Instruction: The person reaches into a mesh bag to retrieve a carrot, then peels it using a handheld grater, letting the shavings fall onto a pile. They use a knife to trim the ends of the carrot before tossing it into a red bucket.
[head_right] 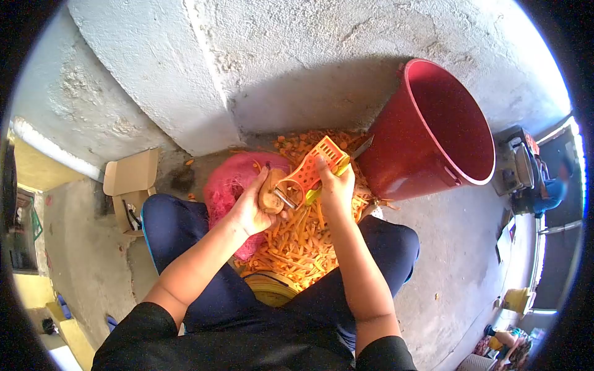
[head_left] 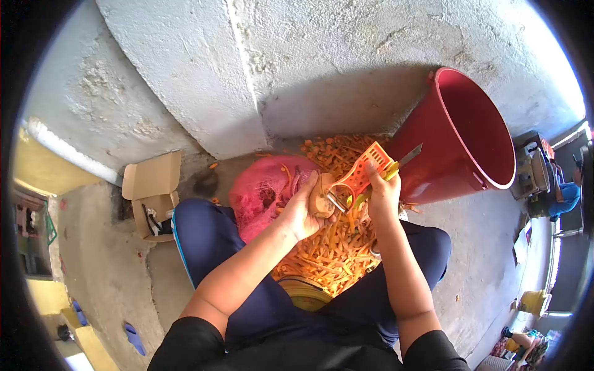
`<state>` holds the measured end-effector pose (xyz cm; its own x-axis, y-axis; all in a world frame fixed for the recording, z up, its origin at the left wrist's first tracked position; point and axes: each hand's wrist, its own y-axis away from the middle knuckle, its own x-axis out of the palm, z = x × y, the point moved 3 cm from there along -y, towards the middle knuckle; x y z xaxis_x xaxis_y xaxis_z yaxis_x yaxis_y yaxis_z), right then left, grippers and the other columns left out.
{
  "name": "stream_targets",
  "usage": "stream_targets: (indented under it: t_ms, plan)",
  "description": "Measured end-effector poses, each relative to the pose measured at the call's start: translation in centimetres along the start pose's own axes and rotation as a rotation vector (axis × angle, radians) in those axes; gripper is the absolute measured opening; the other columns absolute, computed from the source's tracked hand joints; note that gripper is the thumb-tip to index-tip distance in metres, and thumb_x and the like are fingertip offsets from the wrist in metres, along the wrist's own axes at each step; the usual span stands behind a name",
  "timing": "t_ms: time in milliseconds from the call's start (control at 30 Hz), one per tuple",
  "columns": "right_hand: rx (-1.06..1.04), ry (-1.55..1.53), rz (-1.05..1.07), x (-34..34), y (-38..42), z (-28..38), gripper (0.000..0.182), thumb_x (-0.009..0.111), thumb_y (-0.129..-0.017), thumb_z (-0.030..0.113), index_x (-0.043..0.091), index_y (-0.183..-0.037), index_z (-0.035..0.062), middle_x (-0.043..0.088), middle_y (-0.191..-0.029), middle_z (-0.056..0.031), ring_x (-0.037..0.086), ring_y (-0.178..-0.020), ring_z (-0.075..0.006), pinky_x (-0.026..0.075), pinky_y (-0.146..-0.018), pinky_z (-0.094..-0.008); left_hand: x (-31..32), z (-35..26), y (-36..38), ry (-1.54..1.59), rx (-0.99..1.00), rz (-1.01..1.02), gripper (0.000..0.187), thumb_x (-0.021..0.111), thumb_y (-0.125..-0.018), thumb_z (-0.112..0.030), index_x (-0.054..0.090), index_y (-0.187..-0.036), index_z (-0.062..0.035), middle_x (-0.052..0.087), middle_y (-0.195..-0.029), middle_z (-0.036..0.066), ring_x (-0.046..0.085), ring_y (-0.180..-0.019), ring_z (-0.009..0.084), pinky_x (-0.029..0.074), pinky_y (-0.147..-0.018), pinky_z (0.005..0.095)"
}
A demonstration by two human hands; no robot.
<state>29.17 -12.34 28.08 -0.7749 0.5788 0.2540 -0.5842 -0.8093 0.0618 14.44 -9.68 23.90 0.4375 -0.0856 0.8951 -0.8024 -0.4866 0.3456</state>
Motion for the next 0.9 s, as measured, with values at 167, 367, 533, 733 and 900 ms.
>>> stream_targets:
  t_ms: [167, 367, 533, 733, 900]
  plan:
    - [0.019, -0.014, 0.061, 0.1, 0.2, 0.1, 0.019, 0.058, -0.08, 0.013, 0.05, -0.094, 0.0027, 0.056, -0.083, -0.0038, 0.054, -0.071, -0.0104, 0.046, -0.065, -0.0249, -0.5, 0.1, -0.9, -0.016, -0.031, 0.012, 0.036, 0.032, -0.09, -0.037, 0.05, -0.105, -0.0097, 0.058, -0.092, 0.007, 0.058, -0.08, 0.0179, 0.05, -0.064, 0.0345]
    - [-0.128, 0.212, 0.126, 1.1, 0.4, 0.2, 0.016, 0.055, -0.081, 0.014, 0.053, -0.091, 0.0018, 0.057, -0.078, -0.0028, 0.052, -0.068, -0.009, 0.044, -0.062, -0.0234, 1.1, 0.6, -1.0, -0.017, -0.048, -0.103, 0.039, 0.028, -0.091, -0.035, 0.047, -0.11, -0.0074, 0.056, -0.102, 0.008, 0.054, -0.091, 0.0187, 0.046, -0.078, 0.0353]
    - [-0.111, 0.311, 0.15, 1.3, 0.5, 0.5, 0.014, 0.053, -0.083, 0.013, 0.05, -0.092, 0.0028, 0.054, -0.079, -0.0009, 0.049, -0.069, -0.0065, 0.041, -0.062, -0.0212, 2.2, 0.7, -0.9, -0.032, -0.039, -0.156, 0.039, 0.027, -0.091, -0.035, 0.048, -0.108, -0.0063, 0.057, -0.097, 0.007, 0.056, -0.086, 0.0177, 0.047, -0.073, 0.0342]
    - [-0.399, 0.77, -0.357, -5.1, -5.3, 1.2, 0.012, 0.055, -0.08, 0.011, 0.048, -0.087, 0.0032, 0.055, -0.076, -0.0085, 0.05, -0.064, -0.0166, 0.043, -0.06, -0.0289, 2.3, 2.0, 1.2, -0.288, -0.144, 0.158, 0.045, 0.029, -0.09, -0.042, 0.051, -0.096, -0.0034, 0.058, -0.079, 0.007, 0.059, -0.067, 0.0176, 0.048, -0.058, 0.0292]
    - [-0.159, 0.171, -0.145, -4.7, -4.6, 2.0, 0.013, 0.053, -0.083, 0.012, 0.05, -0.092, 0.0037, 0.054, -0.078, -0.0007, 0.049, -0.064, -0.0078, 0.041, -0.057, -0.0224, 0.6, 0.4, 0.4, -0.145, -0.184, -0.055, 0.044, 0.034, -0.088, -0.041, 0.049, -0.104, -0.0035, 0.059, -0.084, 0.011, 0.06, -0.07, 0.021, 0.051, -0.05, 0.0324]
